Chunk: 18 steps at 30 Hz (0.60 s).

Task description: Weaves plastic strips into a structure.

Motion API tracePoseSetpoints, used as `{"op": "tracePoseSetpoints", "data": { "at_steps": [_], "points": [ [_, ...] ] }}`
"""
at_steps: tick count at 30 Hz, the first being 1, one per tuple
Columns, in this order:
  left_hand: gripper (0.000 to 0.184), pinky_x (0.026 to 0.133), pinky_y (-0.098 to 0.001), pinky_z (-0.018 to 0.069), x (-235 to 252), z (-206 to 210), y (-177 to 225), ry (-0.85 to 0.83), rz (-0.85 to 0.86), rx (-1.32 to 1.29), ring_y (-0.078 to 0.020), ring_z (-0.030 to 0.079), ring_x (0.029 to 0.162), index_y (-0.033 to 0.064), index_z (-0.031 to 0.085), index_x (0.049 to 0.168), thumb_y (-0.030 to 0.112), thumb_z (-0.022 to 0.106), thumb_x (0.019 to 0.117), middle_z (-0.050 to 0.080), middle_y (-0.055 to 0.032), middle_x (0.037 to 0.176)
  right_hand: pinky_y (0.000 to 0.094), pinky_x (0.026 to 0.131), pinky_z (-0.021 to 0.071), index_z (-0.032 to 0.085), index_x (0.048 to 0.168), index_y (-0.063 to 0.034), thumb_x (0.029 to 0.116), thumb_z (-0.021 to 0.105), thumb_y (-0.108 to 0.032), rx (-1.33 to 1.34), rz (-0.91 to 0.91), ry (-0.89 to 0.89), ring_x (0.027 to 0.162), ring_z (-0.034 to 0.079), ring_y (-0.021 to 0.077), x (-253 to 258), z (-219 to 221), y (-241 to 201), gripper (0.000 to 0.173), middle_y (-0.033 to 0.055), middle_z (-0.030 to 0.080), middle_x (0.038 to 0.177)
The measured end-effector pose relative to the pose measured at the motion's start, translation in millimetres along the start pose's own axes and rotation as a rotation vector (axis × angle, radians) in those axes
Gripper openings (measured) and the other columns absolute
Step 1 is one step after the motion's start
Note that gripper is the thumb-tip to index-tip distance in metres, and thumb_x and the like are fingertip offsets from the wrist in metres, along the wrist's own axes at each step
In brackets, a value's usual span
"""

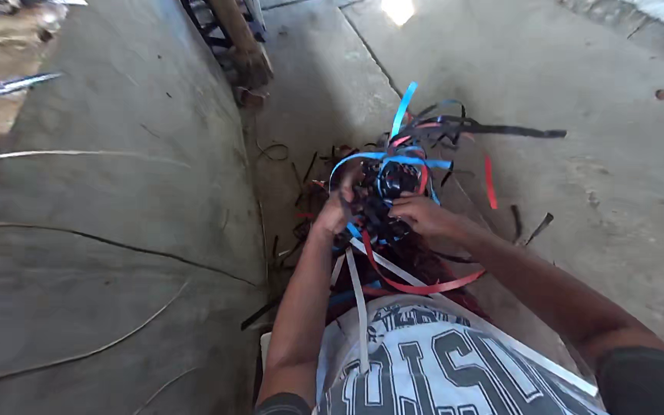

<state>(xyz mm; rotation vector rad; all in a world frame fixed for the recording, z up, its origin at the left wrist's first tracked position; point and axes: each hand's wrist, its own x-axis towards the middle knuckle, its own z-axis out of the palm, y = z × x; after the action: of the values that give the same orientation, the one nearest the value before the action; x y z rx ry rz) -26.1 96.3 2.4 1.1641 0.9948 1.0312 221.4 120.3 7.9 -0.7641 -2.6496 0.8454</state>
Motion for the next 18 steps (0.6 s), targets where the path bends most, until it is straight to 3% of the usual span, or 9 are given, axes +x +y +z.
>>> {"op": "tracePoseSetpoints", "data": {
  "at_steps": [1, 4, 6, 8, 10, 12, 14, 16, 18],
  "points": [
    [0.1, 0.091, -0.0402, 0.058, -7.3, -11.9, 4.9, 0.013, 0.079, -0.064, -0.0181, 0.062, 0.119, 0.0208, 0.035, 0.158, 0.088, 0.043, 0.0848, 0.054, -0.003, 0.147, 0.0546, 0.102, 0.0483, 0.077, 0.108, -0.0018, 0.0957, 0.057, 0.005, -0.019, -0.014, -0.014, 0.107, 0.066, 0.0367, -1.0, 2.4, 4.0, 0.025, 0.0175, 0.073, 0.104],
    [0.103, 0.1, -0.0572, 0.0562, -35.9, -61.3, 16.3, 0.015, 0.255, -0.301, -0.0305, 0.06, 0.132, 0.0353, 0.043, 0.156, 0.094, 0.051, 0.0719, 0.057, -0.0013, 0.15, 0.0542, 0.097, 0.0527, 0.077, 0.11, -0.0037, 0.0965, 0.059, 0.002, -0.038, 0.04, 0.039, 0.108, 0.066, 0.0374, -9.5, 10.5, 4.9, 0.024, 0.019, 0.07, 0.11],
    [0.089, 0.097, -0.0508, 0.0593, -64.8, -80.9, 18.2, 0.165, 0.232, -0.23, -0.0263, 0.067, 0.122, 0.0321, 0.044, 0.152, 0.089, 0.039, 0.0841, 0.064, 0.0003, 0.141, 0.0553, 0.094, 0.0546, 0.076, 0.115, -0.0052, 0.0997, 0.059, -0.004, -0.069, 0.191, 0.033, 0.106, 0.067, 0.0379, -13.2, 9.1, -5.2, 0.023, 0.021, 0.067, 0.116],
    [0.06, 0.091, -0.0386, 0.0604, -94.9, -88.3, 11.9, 0.386, 0.006, 0.044, -0.017, 0.071, 0.105, 0.0144, 0.042, 0.151, 0.052, 0.018, 0.1105, 0.065, -0.0023, 0.132, 0.0584, 0.094, 0.0536, 0.074, 0.119, -0.006, 0.1036, 0.056, -0.01, -0.097, 0.352, -0.046, 0.108, 0.066, 0.0403, -10.5, 8.5, -11.9, 0.024, 0.0222, 0.066, 0.12],
    [0.039, 0.086, -0.0366, 0.0575, -116.7, -91.2, -0.6, 0.411, -0.287, 0.369, -0.015, 0.068, 0.092, 0.0031, 0.058, 0.138, 0.026, 0.039, 0.113, 0.068, -0.0097, 0.118, 0.0589, 0.092, 0.054, 0.073, 0.119, -0.0069, 0.1057, 0.054, -0.014, -0.108, 0.427, -0.07, 0.107, 0.067, 0.0404, -6.8, 9.0, -15.3, 0.024, 0.0216, 0.066, 0.12],
    [0.027, 0.079, -0.0305, 0.0552, -137.9, -84.2, -9.6, 0.168, -0.371, 0.504, -0.009, 0.064, 0.083, 0.0011, 0.068, 0.119, 0.022, 0.056, 0.1064, 0.071, -0.0064, 0.105, 0.06, 0.093, 0.053, 0.073, 0.119, -0.0071, 0.106, 0.055, -0.016, -0.086, 0.478, -0.075, 0.109, 0.066, 0.0415, -2.7, 7.2, -19.6, 0.024, 0.0221, 0.065, 0.124],
    [0.029, 0.07, -0.0173, 0.0531, -156.7, -72.0, -20.3, -0.135, -0.237, 0.364, 0.0032, 0.062, 0.076, 0.0082, 0.075, 0.104, 0.036, 0.067, 0.0984, 0.072, 0.0066, 0.095, 0.0598, 0.092, 0.0532, 0.073, 0.116, -0.0053, 0.1053, 0.057, -0.019, -0.068, 0.472, -0.07, 0.108, 0.066, 0.0408, 0.5, 9.3, -18.0, 0.023, 0.022, 0.065, 0.122],
    [0.034, 0.065, -0.0157, 0.0541, -162.5, -56.0, -24.6, -0.396, -0.086, 0.1, 0.004, 0.065, 0.073, 0.016, 0.076, 0.112, 0.045, 0.068, 0.0969, 0.076, 0.0079, 0.095, 0.0601, 0.091, 0.053, 0.073, 0.111, -0.0041, 0.1032, 0.062, -0.024, -0.071, 0.453, -0.063, 0.106, 0.067, 0.0401, 2.8, 12.1, -15.3, 0.024, 0.0217, 0.068, 0.116],
    [0.043, 0.06, -0.0164, 0.0551, -157.1, -42.4, -21.3, -0.522, 0.125, -0.231, 0.0001, 0.067, 0.068, 0.0222, 0.069, 0.134, 0.049, 0.061, 0.1016, 0.077, 0.0034, 0.096, 0.0606, 0.089, 0.0538, 0.073, 0.109, -0.0064, 0.1001, 0.066, -0.026, -0.104, 0.461, -0.073, 0.106, 0.066, 0.0399, 5.9, 17.2, -9.9, 0.023, 0.0208, 0.068, 0.113]
  ]
}}
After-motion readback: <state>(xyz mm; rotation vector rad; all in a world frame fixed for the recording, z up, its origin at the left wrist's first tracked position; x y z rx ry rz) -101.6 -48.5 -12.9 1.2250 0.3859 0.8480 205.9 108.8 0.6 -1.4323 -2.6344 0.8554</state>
